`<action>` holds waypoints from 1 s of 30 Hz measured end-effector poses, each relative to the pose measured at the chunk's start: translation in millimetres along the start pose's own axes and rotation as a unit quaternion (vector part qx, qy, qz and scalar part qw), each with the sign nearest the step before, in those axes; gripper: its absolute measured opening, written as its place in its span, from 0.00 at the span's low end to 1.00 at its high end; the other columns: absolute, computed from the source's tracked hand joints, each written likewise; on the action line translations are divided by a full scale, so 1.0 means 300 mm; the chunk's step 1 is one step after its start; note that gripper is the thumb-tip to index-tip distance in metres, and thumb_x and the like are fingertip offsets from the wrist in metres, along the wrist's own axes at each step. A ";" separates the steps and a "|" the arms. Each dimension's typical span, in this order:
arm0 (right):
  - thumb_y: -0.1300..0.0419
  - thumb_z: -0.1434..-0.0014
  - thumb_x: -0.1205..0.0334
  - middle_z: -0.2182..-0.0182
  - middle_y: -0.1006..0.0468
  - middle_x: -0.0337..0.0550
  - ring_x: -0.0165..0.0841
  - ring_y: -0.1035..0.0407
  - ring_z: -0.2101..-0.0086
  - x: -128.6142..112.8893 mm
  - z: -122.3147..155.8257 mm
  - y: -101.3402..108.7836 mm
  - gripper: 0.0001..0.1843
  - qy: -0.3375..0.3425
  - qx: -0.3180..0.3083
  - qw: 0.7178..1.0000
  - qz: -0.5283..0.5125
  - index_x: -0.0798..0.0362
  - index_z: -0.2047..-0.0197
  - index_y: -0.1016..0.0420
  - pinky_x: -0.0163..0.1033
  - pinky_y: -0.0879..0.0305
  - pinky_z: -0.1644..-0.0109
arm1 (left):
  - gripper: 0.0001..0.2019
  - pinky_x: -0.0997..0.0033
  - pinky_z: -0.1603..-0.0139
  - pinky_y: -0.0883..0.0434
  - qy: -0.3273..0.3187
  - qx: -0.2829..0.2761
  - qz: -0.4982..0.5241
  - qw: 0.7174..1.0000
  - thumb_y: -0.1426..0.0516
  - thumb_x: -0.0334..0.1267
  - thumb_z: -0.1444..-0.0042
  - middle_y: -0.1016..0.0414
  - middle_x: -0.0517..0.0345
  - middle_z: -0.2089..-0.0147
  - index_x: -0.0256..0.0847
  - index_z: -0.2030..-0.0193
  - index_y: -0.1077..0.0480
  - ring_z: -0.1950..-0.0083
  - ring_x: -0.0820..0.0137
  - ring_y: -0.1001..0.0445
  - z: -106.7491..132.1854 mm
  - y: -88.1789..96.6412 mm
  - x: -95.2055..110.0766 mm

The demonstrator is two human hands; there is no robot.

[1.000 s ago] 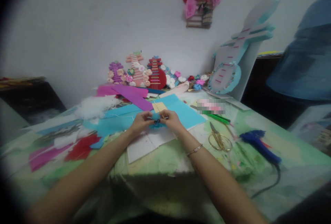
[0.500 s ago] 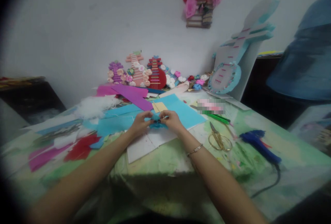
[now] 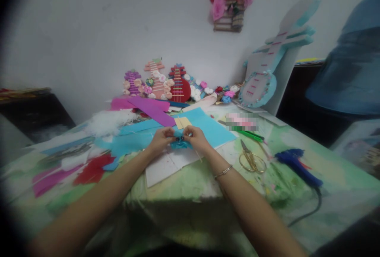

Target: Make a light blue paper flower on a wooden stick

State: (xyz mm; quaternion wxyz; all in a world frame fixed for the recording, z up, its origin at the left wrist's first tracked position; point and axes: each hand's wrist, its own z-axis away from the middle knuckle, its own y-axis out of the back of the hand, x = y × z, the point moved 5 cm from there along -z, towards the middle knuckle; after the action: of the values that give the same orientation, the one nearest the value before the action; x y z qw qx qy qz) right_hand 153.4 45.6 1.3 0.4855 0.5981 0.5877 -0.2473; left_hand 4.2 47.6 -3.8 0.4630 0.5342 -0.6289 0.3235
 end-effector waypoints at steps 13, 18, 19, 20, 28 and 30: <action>0.42 0.57 0.66 0.80 0.37 0.33 0.26 0.44 0.75 0.020 -0.002 -0.018 0.04 0.011 0.027 0.994 0.104 0.53 0.76 0.36 0.31 0.48 0.71 | 0.18 0.77 0.75 0.34 0.041 -0.010 0.026 0.999 0.32 0.36 0.72 0.29 0.65 0.79 0.36 0.76 0.36 0.78 0.76 0.31 -0.005 0.002 -0.012; 0.41 0.58 0.66 0.80 0.36 0.33 0.26 0.43 0.75 0.024 -0.004 -0.019 0.05 0.009 0.023 0.997 0.069 0.54 0.76 0.35 0.31 0.47 0.71 | 0.18 0.75 0.74 0.33 0.073 -0.017 0.057 0.996 0.32 0.36 0.70 0.27 0.62 0.78 0.35 0.74 0.35 0.77 0.74 0.29 0.002 0.002 -0.027; 0.41 0.58 0.65 0.80 0.37 0.33 0.26 0.43 0.75 0.026 -0.005 -0.019 0.05 0.009 0.022 0.997 0.067 0.54 0.76 0.36 0.31 0.47 0.71 | 0.17 0.75 0.74 0.33 0.075 -0.019 0.060 0.995 0.32 0.36 0.70 0.27 0.61 0.78 0.35 0.74 0.35 0.77 0.74 0.29 0.002 0.002 -0.029; 0.41 0.58 0.65 0.80 0.37 0.33 0.26 0.44 0.76 0.027 -0.007 -0.020 0.05 0.009 0.021 0.998 0.066 0.54 0.76 0.36 0.31 0.47 0.71 | 0.17 0.75 0.74 0.33 0.076 -0.020 0.062 0.995 0.33 0.36 0.70 0.27 0.61 0.78 0.35 0.74 0.35 0.78 0.74 0.29 0.001 0.002 -0.029; 0.41 0.60 0.65 0.82 0.36 0.32 0.25 0.44 0.78 0.042 -0.005 -0.021 0.05 -0.020 0.027 0.996 0.085 0.54 0.77 0.35 0.31 0.50 0.74 | 0.17 0.79 0.79 0.37 0.078 -0.019 0.017 0.997 0.33 0.35 0.71 0.29 0.63 0.82 0.35 0.74 0.35 0.82 0.76 0.32 -0.008 0.012 -0.033; 0.40 0.59 0.63 0.82 0.35 0.33 0.25 0.44 0.78 0.041 0.001 -0.021 0.06 -0.020 0.027 0.996 0.085 0.54 0.76 0.33 0.31 0.49 0.74 | 0.18 0.80 0.82 0.40 0.066 -0.012 -0.009 0.998 0.33 0.37 0.69 0.31 0.65 0.83 0.36 0.72 0.35 0.84 0.78 0.35 -0.006 0.019 -0.030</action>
State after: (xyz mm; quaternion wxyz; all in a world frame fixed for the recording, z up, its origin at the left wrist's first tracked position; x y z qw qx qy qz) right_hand 149.8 50.1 -11.2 0.5000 0.6538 0.5178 -0.2332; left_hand -0.8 53.8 -11.0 0.5128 0.5114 -0.5962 0.3465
